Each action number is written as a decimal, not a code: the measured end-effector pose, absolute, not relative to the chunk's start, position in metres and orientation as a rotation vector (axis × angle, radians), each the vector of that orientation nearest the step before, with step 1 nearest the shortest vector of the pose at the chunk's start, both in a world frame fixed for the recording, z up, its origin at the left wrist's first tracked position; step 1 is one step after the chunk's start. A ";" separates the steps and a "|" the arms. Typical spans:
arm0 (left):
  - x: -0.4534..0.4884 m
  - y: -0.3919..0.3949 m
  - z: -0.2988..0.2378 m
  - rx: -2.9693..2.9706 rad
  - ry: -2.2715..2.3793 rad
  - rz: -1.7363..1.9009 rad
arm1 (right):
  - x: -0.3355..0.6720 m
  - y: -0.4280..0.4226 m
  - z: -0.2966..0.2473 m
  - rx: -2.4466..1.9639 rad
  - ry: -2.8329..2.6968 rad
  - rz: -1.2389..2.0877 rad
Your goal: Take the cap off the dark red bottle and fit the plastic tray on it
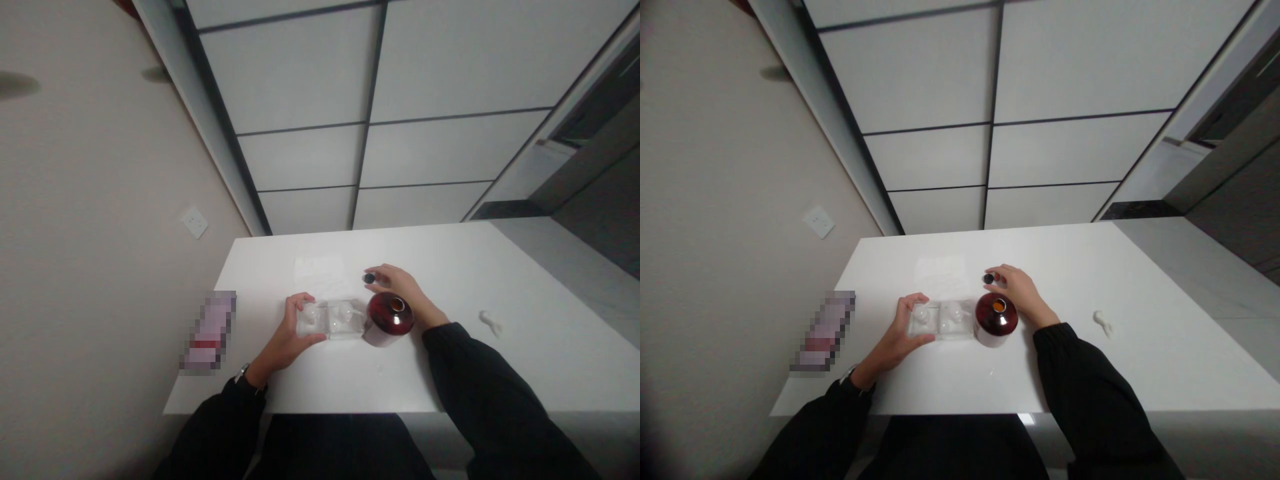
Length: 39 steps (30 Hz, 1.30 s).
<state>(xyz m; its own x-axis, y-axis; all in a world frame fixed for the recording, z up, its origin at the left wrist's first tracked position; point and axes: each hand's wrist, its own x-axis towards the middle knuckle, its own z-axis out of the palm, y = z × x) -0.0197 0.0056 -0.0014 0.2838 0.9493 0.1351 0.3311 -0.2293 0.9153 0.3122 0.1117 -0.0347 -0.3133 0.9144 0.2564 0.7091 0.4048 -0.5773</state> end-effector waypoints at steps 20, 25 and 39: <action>-0.019 0.006 0.002 1.710 1.149 0.910 | 0.314 0.115 -0.038 -1.366 -2.131 0.506; -0.019 0.007 0.003 1.767 1.114 0.882 | 0.313 0.111 -0.034 -1.358 -2.123 0.512; -0.018 0.006 0.007 1.721 1.100 0.865 | 0.312 0.109 -0.031 -1.378 -2.134 0.501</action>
